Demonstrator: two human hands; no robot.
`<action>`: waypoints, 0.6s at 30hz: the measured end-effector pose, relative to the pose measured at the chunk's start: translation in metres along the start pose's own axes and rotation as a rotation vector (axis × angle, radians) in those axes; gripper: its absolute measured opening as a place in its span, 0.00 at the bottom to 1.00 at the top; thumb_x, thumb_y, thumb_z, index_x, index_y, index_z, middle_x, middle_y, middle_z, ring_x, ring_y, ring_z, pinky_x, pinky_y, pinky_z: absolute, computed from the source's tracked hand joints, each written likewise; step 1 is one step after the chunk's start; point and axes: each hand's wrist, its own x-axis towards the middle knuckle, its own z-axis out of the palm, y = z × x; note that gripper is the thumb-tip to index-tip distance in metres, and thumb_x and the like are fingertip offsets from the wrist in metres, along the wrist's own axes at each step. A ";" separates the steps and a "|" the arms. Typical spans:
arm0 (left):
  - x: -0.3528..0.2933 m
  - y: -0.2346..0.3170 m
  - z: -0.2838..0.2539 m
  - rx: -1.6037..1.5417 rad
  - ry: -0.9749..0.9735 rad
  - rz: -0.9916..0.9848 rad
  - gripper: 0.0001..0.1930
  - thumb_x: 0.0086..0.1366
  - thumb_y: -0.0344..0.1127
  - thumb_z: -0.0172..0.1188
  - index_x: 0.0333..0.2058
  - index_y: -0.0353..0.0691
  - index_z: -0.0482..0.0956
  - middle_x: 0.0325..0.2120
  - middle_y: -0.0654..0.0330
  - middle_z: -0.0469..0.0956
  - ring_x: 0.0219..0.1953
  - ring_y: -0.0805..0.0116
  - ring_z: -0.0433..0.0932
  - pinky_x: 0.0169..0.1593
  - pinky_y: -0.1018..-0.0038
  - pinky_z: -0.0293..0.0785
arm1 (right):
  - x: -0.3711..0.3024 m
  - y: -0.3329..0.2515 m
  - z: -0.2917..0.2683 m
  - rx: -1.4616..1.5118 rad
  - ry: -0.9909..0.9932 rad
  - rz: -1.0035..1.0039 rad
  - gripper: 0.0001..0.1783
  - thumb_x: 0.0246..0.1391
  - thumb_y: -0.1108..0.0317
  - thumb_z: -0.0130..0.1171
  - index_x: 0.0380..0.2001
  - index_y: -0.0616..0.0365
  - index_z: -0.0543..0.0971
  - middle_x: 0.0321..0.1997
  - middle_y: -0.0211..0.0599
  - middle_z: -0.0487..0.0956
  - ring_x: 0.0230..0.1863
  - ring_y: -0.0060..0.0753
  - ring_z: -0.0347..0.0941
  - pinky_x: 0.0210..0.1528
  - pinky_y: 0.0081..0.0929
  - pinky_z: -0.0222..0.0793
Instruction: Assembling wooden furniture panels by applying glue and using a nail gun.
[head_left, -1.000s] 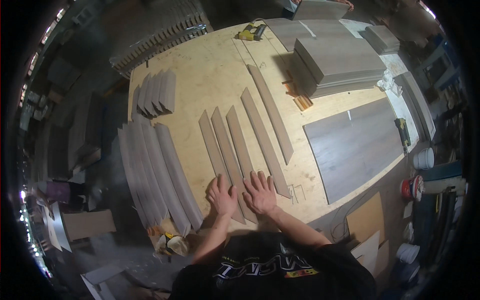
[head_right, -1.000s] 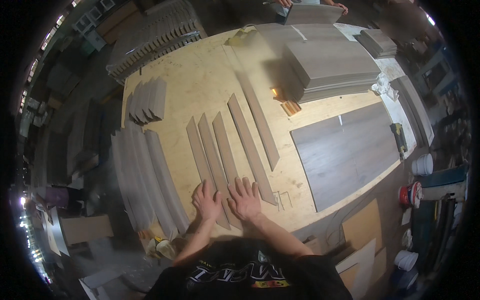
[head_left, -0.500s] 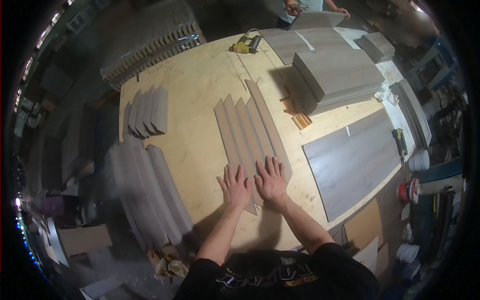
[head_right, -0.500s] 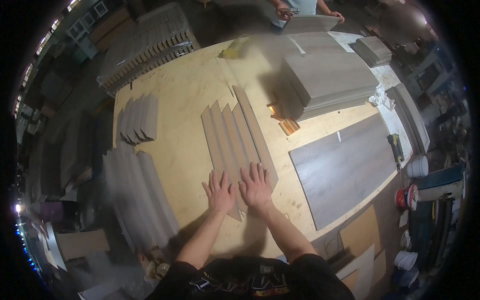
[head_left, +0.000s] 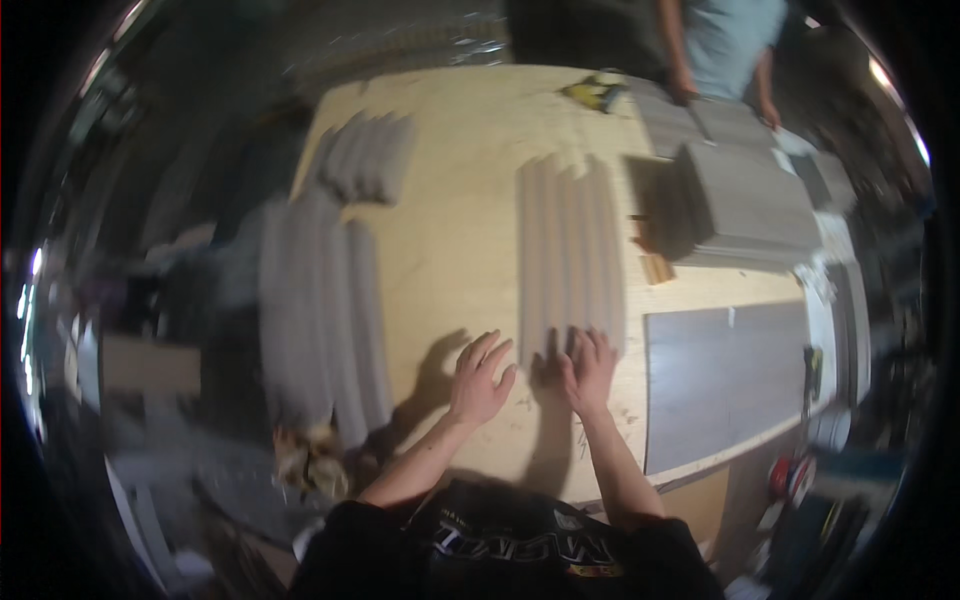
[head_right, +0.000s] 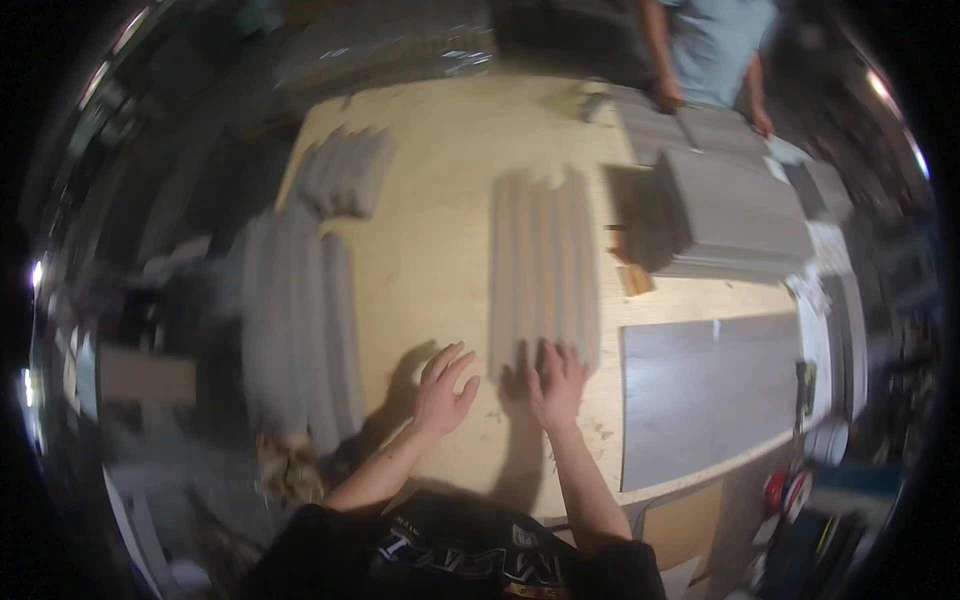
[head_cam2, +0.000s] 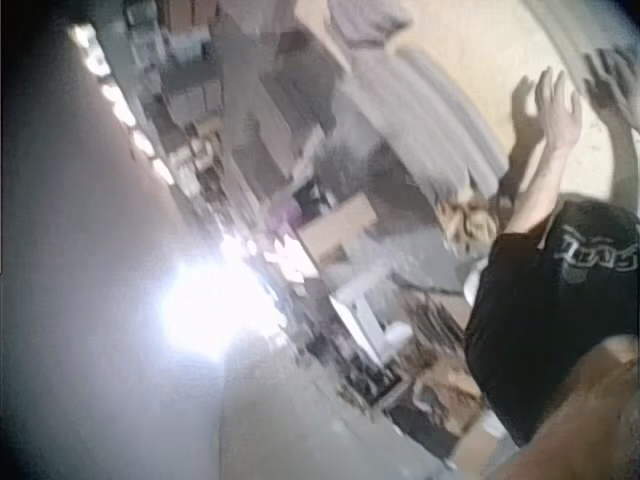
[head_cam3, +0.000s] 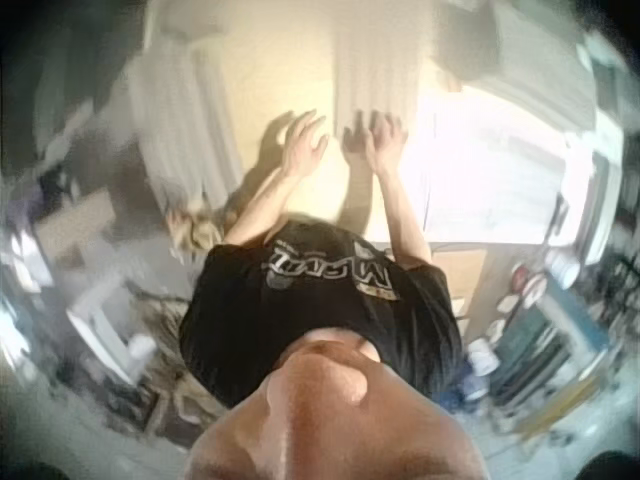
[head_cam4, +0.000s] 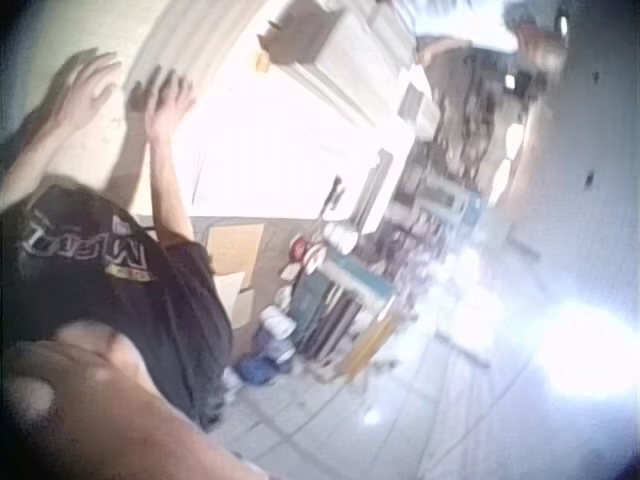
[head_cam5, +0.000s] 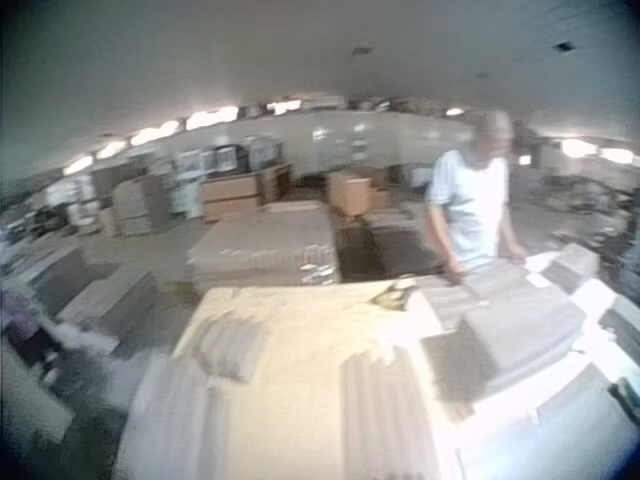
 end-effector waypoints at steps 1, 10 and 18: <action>-0.021 0.006 -0.021 0.067 0.030 -0.003 0.23 0.64 0.42 0.64 0.58 0.47 0.77 0.64 0.55 0.67 0.66 0.50 0.65 0.68 0.53 0.61 | -0.028 0.003 0.000 0.019 0.031 -0.020 0.34 0.59 0.60 0.61 0.68 0.51 0.67 0.70 0.51 0.65 0.74 0.61 0.55 0.74 0.64 0.44; -0.144 -0.046 -0.134 0.602 0.248 -0.510 0.32 0.59 0.42 0.68 0.63 0.46 0.71 0.63 0.51 0.63 0.63 0.46 0.63 0.64 0.50 0.60 | -0.180 -0.027 0.021 -0.048 -0.153 -0.145 0.35 0.57 0.52 0.63 0.65 0.51 0.70 0.72 0.49 0.62 0.74 0.63 0.52 0.70 0.70 0.45; -0.151 -0.068 -0.155 0.448 0.208 -0.615 0.32 0.63 0.37 0.65 0.65 0.44 0.67 0.58 0.52 0.66 0.59 0.48 0.70 0.57 0.55 0.73 | -0.160 -0.031 0.024 0.081 -0.067 -0.086 0.34 0.54 0.54 0.65 0.62 0.57 0.72 0.65 0.51 0.69 0.69 0.61 0.60 0.69 0.57 0.53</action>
